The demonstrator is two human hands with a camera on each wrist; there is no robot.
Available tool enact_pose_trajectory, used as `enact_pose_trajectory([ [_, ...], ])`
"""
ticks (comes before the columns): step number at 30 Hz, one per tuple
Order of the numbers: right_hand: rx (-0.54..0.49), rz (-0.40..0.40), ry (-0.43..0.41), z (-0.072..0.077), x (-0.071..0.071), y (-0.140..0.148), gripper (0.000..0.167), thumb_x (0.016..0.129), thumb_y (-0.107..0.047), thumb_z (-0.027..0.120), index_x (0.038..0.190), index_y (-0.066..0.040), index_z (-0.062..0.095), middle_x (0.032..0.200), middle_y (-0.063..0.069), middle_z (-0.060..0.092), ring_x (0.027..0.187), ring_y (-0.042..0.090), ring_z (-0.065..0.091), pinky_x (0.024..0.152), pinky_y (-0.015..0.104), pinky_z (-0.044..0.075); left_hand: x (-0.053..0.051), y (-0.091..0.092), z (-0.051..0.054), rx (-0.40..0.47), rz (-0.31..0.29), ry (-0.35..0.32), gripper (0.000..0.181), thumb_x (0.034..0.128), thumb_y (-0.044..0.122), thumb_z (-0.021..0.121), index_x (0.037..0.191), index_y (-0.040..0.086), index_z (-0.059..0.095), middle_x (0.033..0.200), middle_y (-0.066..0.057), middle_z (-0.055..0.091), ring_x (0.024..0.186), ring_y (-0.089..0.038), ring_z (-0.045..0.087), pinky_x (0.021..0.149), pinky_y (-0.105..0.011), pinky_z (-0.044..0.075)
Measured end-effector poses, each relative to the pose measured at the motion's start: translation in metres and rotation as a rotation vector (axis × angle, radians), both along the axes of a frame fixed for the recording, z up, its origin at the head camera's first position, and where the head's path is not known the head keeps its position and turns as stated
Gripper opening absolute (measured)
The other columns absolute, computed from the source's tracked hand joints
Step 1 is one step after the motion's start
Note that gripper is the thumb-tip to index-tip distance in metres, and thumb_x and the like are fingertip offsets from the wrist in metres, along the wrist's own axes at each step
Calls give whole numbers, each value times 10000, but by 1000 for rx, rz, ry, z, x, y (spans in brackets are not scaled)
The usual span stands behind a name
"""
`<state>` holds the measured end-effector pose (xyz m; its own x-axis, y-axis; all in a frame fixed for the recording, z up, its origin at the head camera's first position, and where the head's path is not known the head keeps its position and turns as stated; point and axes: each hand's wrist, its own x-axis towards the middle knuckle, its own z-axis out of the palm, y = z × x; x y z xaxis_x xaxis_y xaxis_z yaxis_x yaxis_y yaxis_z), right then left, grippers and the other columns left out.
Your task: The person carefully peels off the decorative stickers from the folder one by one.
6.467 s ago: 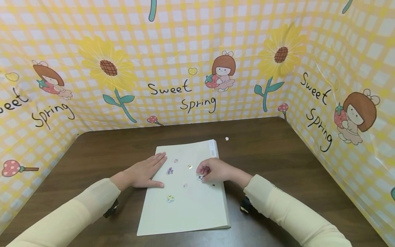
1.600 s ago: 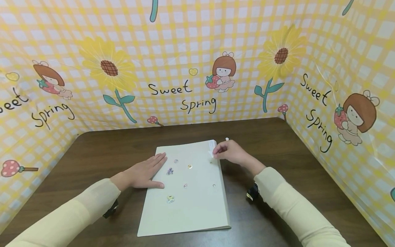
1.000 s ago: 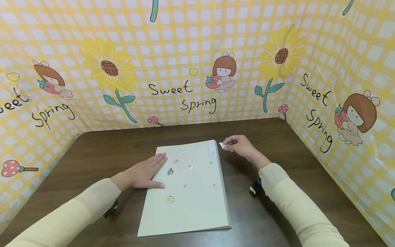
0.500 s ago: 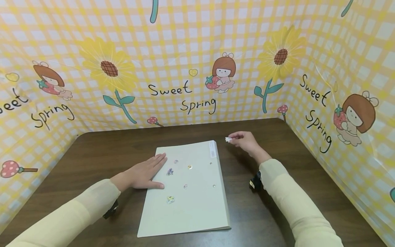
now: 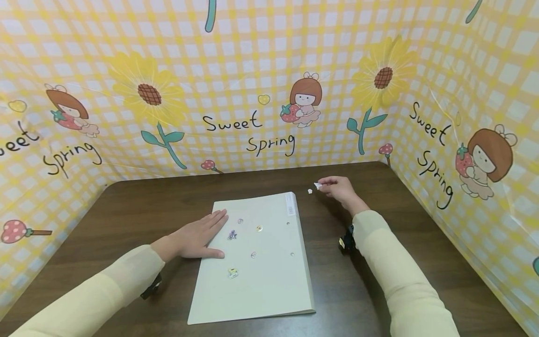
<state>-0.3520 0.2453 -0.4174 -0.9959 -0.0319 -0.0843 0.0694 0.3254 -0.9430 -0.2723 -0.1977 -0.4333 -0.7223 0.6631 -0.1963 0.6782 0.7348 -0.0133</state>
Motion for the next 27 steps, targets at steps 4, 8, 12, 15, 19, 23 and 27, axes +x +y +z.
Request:
enact_pose_trajectory([
  [4,1,-4,-29,-3,-4,1,348,943,-74,642,1258,64,590,1122,105,635,955,163,602,832,288,515,1,0,0,0,-1,0,1151,787,873,311,1556,39,115,1618,-130,51,1474,-267,55,1157,-407,153],
  [8,-13,-6,-58,-4,-6,3,364,956,-96,628,1283,56,574,1230,163,581,993,176,587,867,309,503,2,0,1,13,-6,-6,1143,801,858,329,1552,23,116,1615,-142,55,1473,-272,57,1157,-407,152],
  [12,-7,-7,-72,-6,-9,5,373,968,-100,609,1305,52,558,1283,198,543,1048,212,575,895,322,491,2,0,2,22,-11,-7,1142,802,861,318,1552,25,112,1615,-140,53,1473,-270,51,1158,-408,148],
  [15,4,-9,-75,-7,-11,5,369,969,-92,601,1305,55,557,1278,201,544,1040,205,575,878,306,494,1,0,1,29,-16,-6,1143,800,864,312,1553,26,118,1615,-141,58,1473,-274,55,1157,-416,153],
  [19,21,-13,-73,-7,-13,4,362,960,-83,612,1287,64,568,1259,197,562,949,139,583,833,275,501,1,0,1,25,-12,-8,1150,793,871,304,1554,30,113,1617,-137,52,1473,-271,51,1158,-415,151],
  [23,38,-17,-80,-6,-13,2,364,946,-76,628,1275,70,577,1249,195,576,882,98,578,816,266,497,0,0,0,20,-6,-7,1157,785,878,299,1557,38,106,1619,-128,44,1474,-263,40,1158,-410,147],
  [27,69,-16,-90,-7,-15,1,360,941,-67,630,1270,72,583,1249,195,577,896,114,574,820,270,491,0,0,-1,19,1,-11,1149,788,870,319,1558,44,106,1620,-122,45,1474,-259,42,1158,-410,149],
])
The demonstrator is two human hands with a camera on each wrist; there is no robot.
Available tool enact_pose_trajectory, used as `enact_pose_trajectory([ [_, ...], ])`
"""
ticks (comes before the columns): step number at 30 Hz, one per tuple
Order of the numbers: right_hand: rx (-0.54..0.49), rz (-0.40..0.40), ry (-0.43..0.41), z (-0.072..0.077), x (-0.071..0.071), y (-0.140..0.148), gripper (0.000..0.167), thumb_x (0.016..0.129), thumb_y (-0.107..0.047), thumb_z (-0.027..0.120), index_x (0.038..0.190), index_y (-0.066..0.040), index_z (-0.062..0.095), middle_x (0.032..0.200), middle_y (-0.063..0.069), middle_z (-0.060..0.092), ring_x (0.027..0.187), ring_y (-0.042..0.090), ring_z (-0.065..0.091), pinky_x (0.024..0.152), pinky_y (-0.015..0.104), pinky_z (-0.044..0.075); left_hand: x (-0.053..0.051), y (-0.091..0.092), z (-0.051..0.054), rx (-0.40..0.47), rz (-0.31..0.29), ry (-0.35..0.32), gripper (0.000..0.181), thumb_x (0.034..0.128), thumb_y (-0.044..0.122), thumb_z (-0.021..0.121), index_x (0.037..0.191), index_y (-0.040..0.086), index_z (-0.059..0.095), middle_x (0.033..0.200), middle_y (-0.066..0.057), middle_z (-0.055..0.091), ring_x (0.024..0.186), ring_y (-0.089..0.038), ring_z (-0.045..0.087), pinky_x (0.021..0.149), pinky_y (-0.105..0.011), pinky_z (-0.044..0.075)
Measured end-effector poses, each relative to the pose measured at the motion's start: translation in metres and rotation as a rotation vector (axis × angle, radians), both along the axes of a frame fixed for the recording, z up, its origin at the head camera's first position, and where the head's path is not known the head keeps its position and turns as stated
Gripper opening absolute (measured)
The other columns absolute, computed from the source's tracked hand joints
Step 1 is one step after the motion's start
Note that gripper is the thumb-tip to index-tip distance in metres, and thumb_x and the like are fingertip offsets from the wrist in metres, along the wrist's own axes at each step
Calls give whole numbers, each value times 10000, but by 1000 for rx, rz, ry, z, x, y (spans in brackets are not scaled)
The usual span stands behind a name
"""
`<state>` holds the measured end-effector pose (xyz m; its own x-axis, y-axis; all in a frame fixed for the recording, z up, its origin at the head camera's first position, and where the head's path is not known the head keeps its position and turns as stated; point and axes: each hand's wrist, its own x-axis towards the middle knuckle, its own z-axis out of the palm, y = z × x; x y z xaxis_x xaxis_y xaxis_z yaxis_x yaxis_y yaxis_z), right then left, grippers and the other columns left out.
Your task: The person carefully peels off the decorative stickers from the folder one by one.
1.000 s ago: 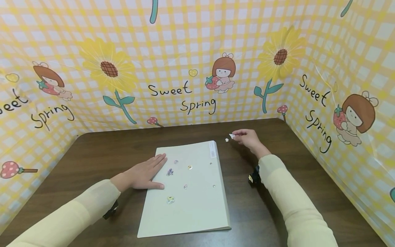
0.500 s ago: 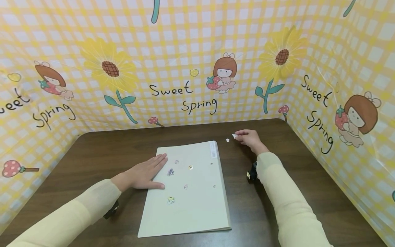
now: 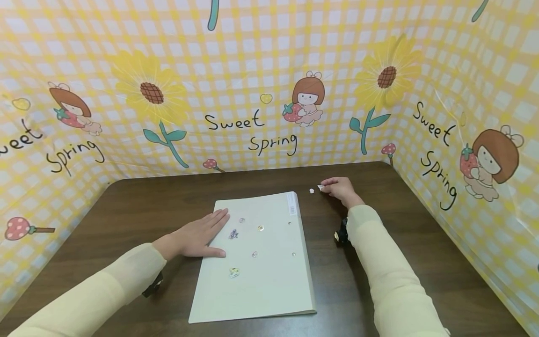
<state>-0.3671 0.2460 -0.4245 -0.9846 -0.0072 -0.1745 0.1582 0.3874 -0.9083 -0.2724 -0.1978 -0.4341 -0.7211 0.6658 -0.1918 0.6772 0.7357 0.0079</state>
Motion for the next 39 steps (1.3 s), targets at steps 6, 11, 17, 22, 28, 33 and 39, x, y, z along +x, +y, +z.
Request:
enact_pose_trajectory([
  [6,5,10,25,-1,1,1,282,906,-56,661,1165,56,650,1114,152,640,866,148,576,790,281,489,-1,0,-1,-10,-2,1,1143,794,866,318,1558,43,102,1619,-122,44,1474,-253,42,1159,-401,144],
  [11,7,20,54,-2,2,2,208,867,-65,705,1051,30,699,1006,106,654,801,152,561,720,265,480,0,1,1,-8,10,-8,1154,782,877,310,1559,49,107,1620,-118,42,1475,-256,38,1159,-409,145],
  [17,145,0,79,-7,0,-4,265,898,-56,662,1131,71,663,1131,182,627,872,187,554,745,261,469,-1,1,-1,-3,11,-9,1148,784,873,323,1560,54,112,1621,-114,45,1475,-256,43,1157,-414,154],
  [22,204,6,105,-6,2,-5,247,899,-66,674,1104,72,673,1031,147,642,854,205,544,718,264,451,-2,0,-3,-13,18,-6,1148,781,875,324,1563,65,99,1623,-102,32,1476,-245,26,1159,-405,143],
  [28,220,8,108,-7,1,-4,228,900,-71,671,1081,69,678,1009,141,637,870,233,540,734,286,448,-2,0,-3,-11,21,-15,1143,784,870,334,1563,68,98,1623,-98,28,1476,-242,23,1159,-402,141],
  [33,239,5,101,-7,0,-5,227,901,-82,672,1080,59,682,1024,147,635,893,248,539,756,302,446,-2,0,-2,-28,23,-12,1151,777,882,309,1564,76,76,1624,-89,8,1475,-228,5,1160,-387,129],
  [39,259,-6,92,-5,2,-6,223,896,-94,684,1067,49,687,1063,164,628,928,272,528,793,331,438,-3,1,-2,-31,19,-10,1154,774,887,297,1564,74,81,1624,-91,14,1475,-230,14,1159,-387,134],
])
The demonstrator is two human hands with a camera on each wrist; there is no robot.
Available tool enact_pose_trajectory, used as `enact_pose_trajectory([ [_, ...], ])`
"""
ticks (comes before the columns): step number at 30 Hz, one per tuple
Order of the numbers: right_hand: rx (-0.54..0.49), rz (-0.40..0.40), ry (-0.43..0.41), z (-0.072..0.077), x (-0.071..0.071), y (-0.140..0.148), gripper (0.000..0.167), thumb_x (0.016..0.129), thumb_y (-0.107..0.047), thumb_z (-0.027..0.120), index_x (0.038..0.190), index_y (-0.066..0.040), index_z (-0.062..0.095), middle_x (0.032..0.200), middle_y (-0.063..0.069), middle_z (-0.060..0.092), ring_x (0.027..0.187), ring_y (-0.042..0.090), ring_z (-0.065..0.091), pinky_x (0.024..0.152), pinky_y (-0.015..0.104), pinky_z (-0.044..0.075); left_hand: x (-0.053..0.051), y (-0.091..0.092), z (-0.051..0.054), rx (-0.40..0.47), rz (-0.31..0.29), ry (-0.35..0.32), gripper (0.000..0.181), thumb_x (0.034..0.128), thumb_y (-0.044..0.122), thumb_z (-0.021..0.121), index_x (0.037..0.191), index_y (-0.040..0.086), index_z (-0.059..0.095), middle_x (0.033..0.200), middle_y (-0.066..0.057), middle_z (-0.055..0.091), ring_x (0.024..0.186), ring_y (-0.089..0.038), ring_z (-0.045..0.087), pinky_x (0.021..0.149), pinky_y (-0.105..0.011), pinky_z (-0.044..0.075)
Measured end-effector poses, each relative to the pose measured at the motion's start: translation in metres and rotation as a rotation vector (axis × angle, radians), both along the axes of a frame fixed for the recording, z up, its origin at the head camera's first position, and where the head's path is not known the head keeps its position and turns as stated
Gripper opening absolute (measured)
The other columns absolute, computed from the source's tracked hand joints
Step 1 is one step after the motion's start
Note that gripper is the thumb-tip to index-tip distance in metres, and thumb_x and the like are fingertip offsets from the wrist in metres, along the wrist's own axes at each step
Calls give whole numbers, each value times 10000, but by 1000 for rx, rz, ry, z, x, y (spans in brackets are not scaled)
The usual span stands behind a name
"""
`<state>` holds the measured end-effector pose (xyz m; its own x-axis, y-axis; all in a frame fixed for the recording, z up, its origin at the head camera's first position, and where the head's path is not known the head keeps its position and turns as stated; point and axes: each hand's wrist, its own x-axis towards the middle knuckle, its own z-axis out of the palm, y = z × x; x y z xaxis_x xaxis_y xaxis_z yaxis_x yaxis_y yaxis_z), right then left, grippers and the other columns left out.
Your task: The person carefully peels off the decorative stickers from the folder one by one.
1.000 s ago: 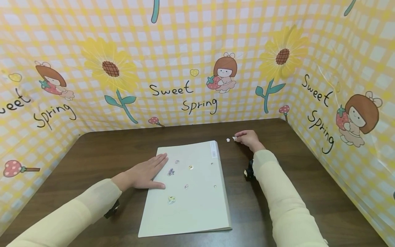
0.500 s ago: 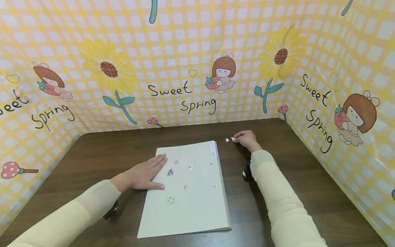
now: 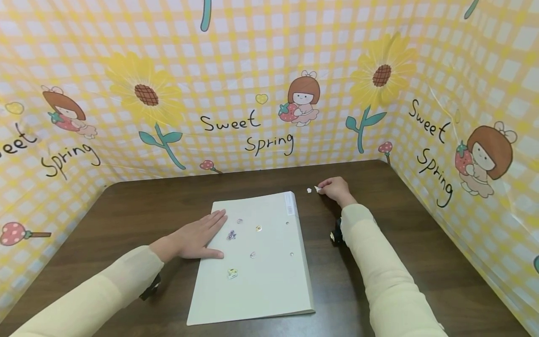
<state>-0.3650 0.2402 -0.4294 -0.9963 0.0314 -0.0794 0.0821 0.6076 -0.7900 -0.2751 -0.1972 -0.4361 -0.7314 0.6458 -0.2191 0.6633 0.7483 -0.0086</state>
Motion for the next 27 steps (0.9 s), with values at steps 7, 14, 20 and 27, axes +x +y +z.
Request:
enact_pose_trajectory([
  [7,26,-3,4,0,-1,-1,202,896,-107,685,1038,36,694,1090,175,625,942,286,528,804,347,434,1,0,2,23,-22,7,1139,795,863,322,1557,41,120,1618,-131,53,1473,-277,53,1154,-423,164],
  [14,19,-8,0,2,1,-3,187,891,-99,691,1016,40,692,1078,179,620,935,293,525,796,353,436,2,0,3,21,-23,4,1143,795,864,322,1557,39,111,1618,-132,45,1473,-275,47,1156,-421,156],
  [20,21,-5,4,1,1,-2,193,887,-96,691,1018,45,687,1075,172,618,929,284,517,787,341,427,1,0,2,21,-24,7,1148,791,872,307,1557,41,110,1619,-129,41,1474,-270,43,1156,-418,157],
  [27,-6,8,-1,-2,-1,2,194,898,-95,679,1031,45,676,1056,161,606,918,275,514,783,332,431,1,0,2,5,-19,9,1158,779,884,290,1559,48,106,1620,-124,39,1474,-269,41,1156,-413,155],
])
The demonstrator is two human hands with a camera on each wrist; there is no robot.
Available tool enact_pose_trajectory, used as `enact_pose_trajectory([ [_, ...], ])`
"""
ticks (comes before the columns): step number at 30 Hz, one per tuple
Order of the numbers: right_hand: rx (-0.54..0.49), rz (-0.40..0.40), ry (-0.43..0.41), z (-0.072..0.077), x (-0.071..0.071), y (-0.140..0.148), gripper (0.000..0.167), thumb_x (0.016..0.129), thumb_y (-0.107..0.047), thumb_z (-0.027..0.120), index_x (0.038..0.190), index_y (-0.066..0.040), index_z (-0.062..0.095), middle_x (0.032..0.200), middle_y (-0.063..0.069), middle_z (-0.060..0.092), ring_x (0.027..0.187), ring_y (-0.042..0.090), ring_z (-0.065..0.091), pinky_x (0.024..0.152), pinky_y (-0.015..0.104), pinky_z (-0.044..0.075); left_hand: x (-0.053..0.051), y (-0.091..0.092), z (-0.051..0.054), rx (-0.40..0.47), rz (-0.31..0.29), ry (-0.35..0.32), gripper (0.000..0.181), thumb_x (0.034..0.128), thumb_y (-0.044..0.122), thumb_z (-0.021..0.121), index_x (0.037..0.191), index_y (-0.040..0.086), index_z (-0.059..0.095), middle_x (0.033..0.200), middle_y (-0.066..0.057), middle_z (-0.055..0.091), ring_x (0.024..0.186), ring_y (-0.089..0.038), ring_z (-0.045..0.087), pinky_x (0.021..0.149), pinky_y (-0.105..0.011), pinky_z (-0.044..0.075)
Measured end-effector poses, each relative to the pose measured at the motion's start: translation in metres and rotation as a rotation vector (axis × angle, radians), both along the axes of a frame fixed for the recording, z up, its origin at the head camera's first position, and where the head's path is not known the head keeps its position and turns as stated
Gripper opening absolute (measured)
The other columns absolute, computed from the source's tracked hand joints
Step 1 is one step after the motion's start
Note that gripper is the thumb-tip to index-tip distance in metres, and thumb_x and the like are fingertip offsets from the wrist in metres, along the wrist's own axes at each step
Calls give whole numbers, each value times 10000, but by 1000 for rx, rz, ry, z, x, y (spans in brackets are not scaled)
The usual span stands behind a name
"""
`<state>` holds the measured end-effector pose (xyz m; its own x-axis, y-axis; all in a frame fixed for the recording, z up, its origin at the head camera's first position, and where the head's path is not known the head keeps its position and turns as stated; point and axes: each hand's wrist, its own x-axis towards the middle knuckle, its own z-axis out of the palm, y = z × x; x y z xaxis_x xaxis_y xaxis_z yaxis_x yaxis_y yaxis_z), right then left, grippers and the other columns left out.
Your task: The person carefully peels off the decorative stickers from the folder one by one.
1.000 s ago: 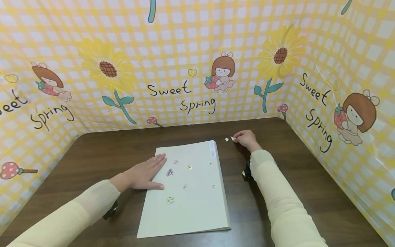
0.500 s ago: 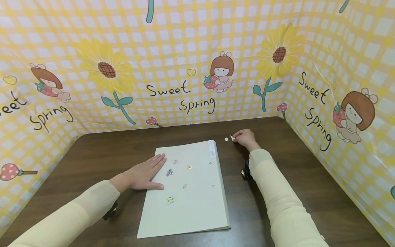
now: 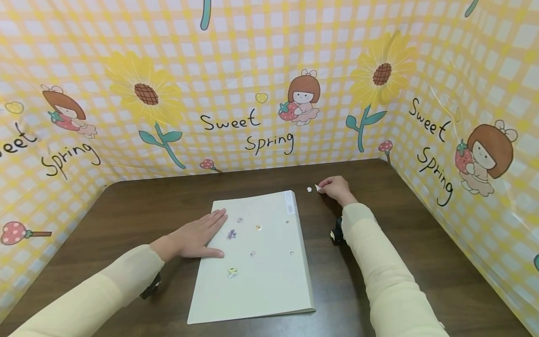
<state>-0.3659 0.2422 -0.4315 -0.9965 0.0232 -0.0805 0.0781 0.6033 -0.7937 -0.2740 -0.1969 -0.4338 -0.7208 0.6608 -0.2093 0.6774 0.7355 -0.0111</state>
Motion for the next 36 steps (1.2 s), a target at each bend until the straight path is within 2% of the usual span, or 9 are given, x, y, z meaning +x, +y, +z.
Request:
enact_pose_trajectory([
  [7,-52,22,-16,3,2,0,228,926,-73,638,1102,71,647,1108,184,593,920,263,530,796,331,454,0,0,-2,2,12,-12,1149,785,874,317,1561,55,97,1622,-114,26,1475,-257,25,1157,-409,151],
  [14,-196,39,-76,6,2,3,320,964,-71,596,1231,104,570,1201,209,561,998,240,571,911,359,477,3,-1,-2,5,18,-24,1142,789,866,328,1561,57,98,1621,-114,29,1475,-256,26,1158,-406,147],
  [19,-278,41,-109,8,3,4,387,967,-76,599,1298,108,520,1239,207,547,1011,203,584,948,357,466,3,-1,-1,10,16,-20,1137,792,861,338,1561,57,105,1621,-116,37,1475,-259,31,1157,-409,151],
  [22,-273,63,-101,12,6,1,409,967,-88,601,1312,111,505,1259,227,542,1034,221,584,951,364,465,3,-1,-2,18,16,-18,1133,795,855,349,1560,53,116,1621,-118,44,1475,-264,39,1156,-416,159],
  [28,-191,105,-69,18,17,-12,389,964,-102,604,1296,85,528,1272,231,543,1053,273,554,916,376,477,4,-2,-3,10,23,-20,1136,791,861,343,1561,61,110,1621,-113,40,1475,-259,39,1156,-410,156],
  [36,-181,110,-41,21,31,-35,388,952,-106,628,1286,66,535,1172,184,563,1027,281,544,898,389,483,4,-3,-3,15,16,-19,1132,796,858,339,1559,52,118,1619,-121,51,1474,-266,48,1157,-415,150],
])
